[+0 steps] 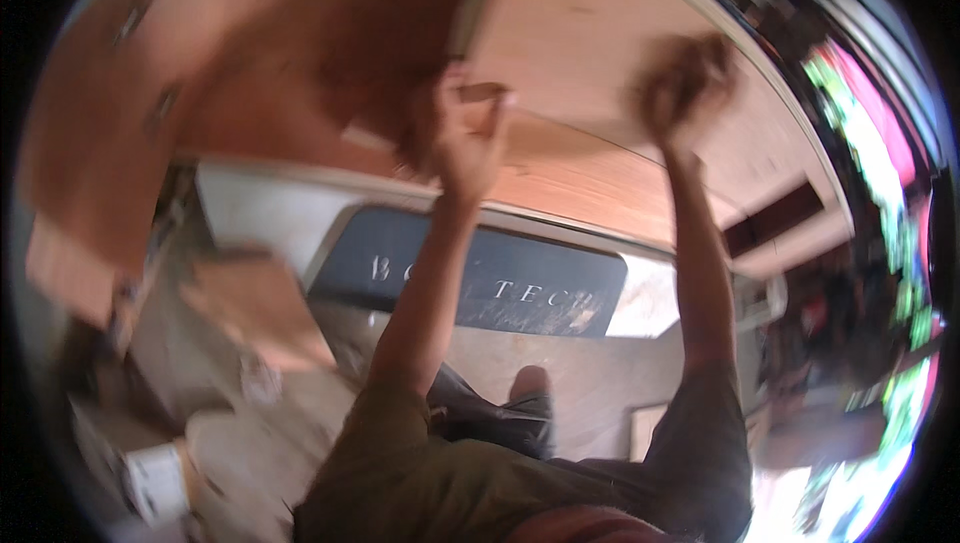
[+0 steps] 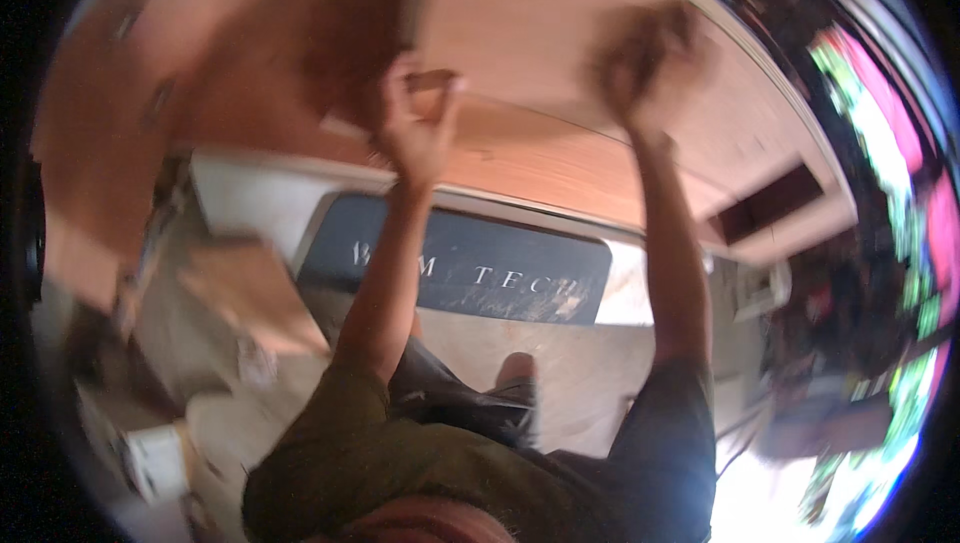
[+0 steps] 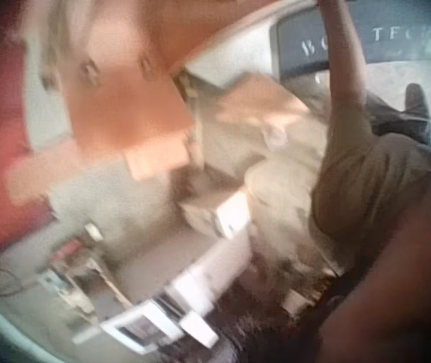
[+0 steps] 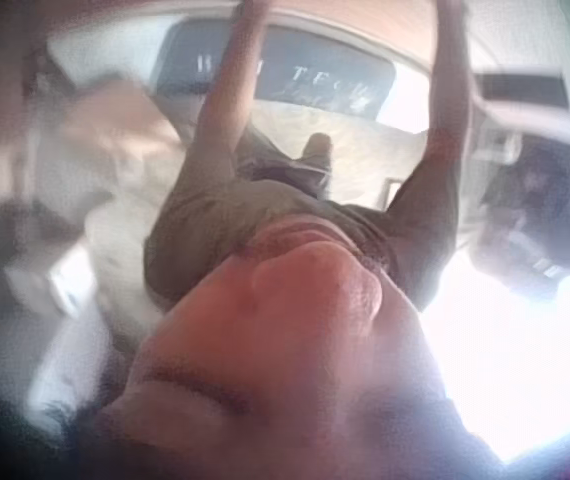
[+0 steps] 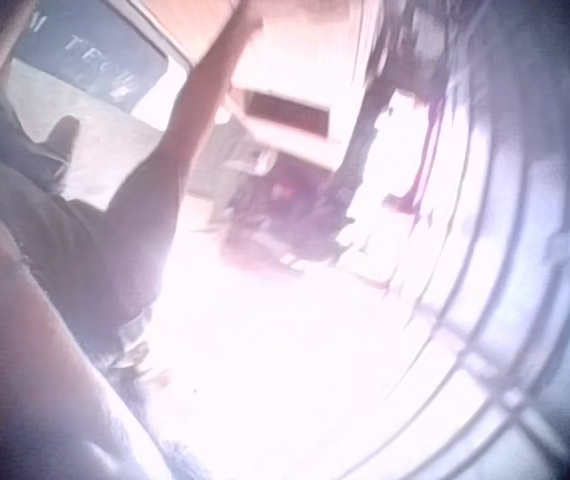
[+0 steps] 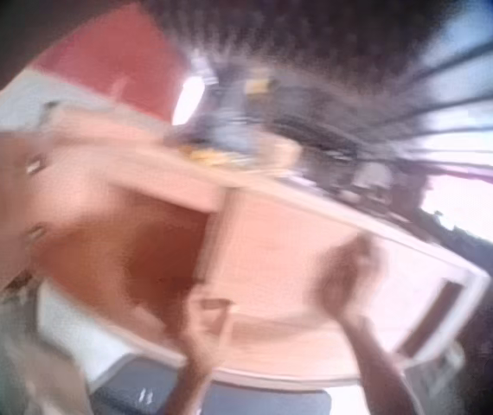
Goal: The person repeatedly places a wooden panel into a cabinet opening, aligns it, and removes it to check fit. They handle the panel by hand and adjust its position several times without securing it.
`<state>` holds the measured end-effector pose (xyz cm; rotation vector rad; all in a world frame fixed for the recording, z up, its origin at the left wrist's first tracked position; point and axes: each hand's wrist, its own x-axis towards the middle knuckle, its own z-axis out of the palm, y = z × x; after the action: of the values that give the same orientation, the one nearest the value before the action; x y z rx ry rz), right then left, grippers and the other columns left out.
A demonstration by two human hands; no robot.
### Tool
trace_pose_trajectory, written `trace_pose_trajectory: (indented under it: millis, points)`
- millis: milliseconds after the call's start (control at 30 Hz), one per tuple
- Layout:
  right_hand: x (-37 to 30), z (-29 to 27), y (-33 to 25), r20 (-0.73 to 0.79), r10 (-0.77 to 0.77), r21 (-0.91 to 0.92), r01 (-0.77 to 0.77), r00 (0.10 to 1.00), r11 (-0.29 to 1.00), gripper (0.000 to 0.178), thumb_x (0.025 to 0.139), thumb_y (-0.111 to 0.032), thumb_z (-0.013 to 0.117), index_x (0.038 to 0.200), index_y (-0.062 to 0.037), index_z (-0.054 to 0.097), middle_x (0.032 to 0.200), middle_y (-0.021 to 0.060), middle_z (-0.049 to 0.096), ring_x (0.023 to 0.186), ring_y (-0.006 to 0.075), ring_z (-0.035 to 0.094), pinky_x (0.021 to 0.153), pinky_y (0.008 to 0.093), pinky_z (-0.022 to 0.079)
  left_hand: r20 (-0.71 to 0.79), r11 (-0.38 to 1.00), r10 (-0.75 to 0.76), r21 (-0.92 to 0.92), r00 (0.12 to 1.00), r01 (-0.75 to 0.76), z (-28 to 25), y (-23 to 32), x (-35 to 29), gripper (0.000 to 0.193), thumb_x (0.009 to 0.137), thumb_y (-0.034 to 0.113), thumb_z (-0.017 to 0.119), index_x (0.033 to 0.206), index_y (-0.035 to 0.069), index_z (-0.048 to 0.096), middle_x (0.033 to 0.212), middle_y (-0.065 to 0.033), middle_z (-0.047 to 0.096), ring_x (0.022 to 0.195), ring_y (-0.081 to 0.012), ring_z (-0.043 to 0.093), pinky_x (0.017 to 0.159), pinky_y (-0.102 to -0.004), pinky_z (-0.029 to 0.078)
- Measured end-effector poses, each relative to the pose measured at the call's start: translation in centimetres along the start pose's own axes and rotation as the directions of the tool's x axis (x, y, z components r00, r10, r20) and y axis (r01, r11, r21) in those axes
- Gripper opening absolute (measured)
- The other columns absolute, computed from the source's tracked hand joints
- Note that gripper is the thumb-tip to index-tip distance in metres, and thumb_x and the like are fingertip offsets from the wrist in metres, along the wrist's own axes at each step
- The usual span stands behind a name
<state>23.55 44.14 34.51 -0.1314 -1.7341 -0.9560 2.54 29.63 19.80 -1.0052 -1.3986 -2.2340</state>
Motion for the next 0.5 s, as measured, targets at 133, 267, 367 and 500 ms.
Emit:
trace_pose_trajectory:
  millis: [133, 267, 367, 500]
  points:
    - [-0.3, -1.4, -0.6, -0.069, 0.186, 0.031, -0.184, 0.98, 0.982, 0.054, 0.081, -0.021, 0.078, 0.13, -0.0066, 0.059, 0.144, 0.0233, 0.054, 0.137, 0.0409, 0.049, 0.115, 0.0596, 0.032, 0.157, 0.889, -0.099, 0.459, 0.983, 0.016, 1.6, 7.2, 2.0, 0.108, 0.069, 0.044, 0.096, 0.151, 0.002, 0.04, 0.138, -0.025, 0.047, 0.129, -0.0433, 0.046, 0.109, -0.0556, 0.039]
    - [1.1, -0.2, -2.5, -0.178, 0.256, 0.204, -0.219, 0.95, 0.954, 0.047, 0.084, -0.027, 0.082, 0.123, -0.0084, 0.064, 0.14, 0.0197, 0.057, 0.132, 0.0408, 0.055, 0.112, 0.0576, 0.042, 0.082, 0.809, 0.115, 0.57, 0.99, -0.141, 0.1, 4.0, 3.1, 0.099, 0.07, 0.048, 0.094, 0.145, 0.002, 0.048, 0.132, -0.0269, 0.054, 0.126, -0.0447, 0.048, 0.106, -0.0572, 0.041]
    - [-0.1, -2.9, -0.1, -0.142, 0.248, 0.266, -0.204, 0.958, 0.942, 0.049, 0.081, -0.022, 0.085, 0.122, -0.0087, 0.064, 0.139, 0.0201, 0.058, 0.131, 0.0415, 0.055, 0.11, 0.0541, 0.044, 0.091, 0.846, 0.03, 0.528, 0.995, -0.074, 2.5, 5.0, 1.6, 0.096, 0.071, 0.047, 0.094, 0.141, -0.002, 0.05, 0.133, -0.0299, 0.054, 0.128, -0.0457, 0.048, 0.106, -0.0567, 0.04]
    - [-2.5, -4.0, 1.4, -0.118, 0.411, 0.294, -0.363, 0.904, 0.884, 0.058, 0.078, -0.023, 0.085, 0.13, -0.0131, 0.06, 0.142, 0.0138, 0.054, 0.138, 0.0368, 0.049, 0.113, 0.0548, 0.039, 0.084, 0.865, 0.104, 0.484, 0.991, -0.132, 2.6, 2.6, 2.6, 0.09, 0.076, 0.045, 0.092, 0.137, -0.006, 0.05, 0.131, -0.03, 0.056, 0.122, -0.0427, 0.055, 0.104, -0.0539, 0.046]
